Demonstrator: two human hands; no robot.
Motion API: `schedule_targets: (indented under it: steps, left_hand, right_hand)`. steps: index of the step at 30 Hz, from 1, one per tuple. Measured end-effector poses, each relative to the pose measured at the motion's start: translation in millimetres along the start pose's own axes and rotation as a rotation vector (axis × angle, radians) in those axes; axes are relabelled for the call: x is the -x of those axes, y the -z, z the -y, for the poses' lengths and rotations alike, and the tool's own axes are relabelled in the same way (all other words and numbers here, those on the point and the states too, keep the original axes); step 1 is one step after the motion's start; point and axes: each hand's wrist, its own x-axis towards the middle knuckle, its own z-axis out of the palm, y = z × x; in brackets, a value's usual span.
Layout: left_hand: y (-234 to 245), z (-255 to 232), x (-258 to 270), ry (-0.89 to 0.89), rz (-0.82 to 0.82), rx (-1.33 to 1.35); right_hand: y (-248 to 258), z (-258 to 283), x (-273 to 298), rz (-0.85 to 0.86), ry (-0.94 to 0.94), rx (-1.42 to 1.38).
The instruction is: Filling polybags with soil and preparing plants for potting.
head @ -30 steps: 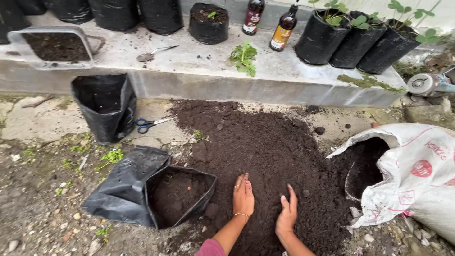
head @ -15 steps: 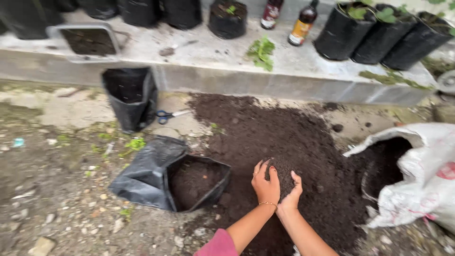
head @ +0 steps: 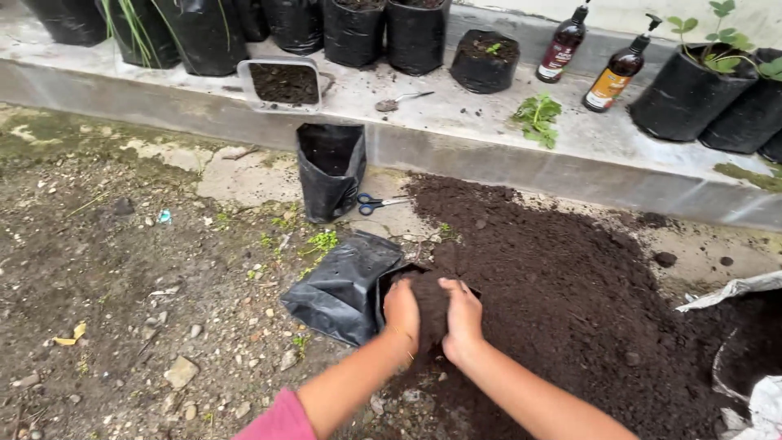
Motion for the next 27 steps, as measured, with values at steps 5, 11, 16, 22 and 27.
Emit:
schedule_targets:
  steps: [5,11,16,22,27]
  left_hand:
    - [23.3,16.0,-94.6,0.140,0.264,-0.227]
    - [21.3,-28.8,-64.1,-0.062,0.334,-0.626]
    - [31.4,-25.4,-67.5,-0.170,0.246,-0.686]
    - [78.5,-79.0,23.7,-0.683,0.904,-1.217]
    - [93.6,-30.5,35.4,-1.173,0.937,-1.827]
  right_hand:
    - [15.9,-6.3,-77.3,0.287,0.202,0.957]
    - [-30.2,12.2,-26.4,0.828,0.215,2.208]
    - [-8.3,0.2,-55.0,0.952,0.034,2.409]
    - [-0.7,25.1,-90.2,0.836,0.406,2.303]
    - [-28.0,55.1,-37.8,0.672,0.244,2.200]
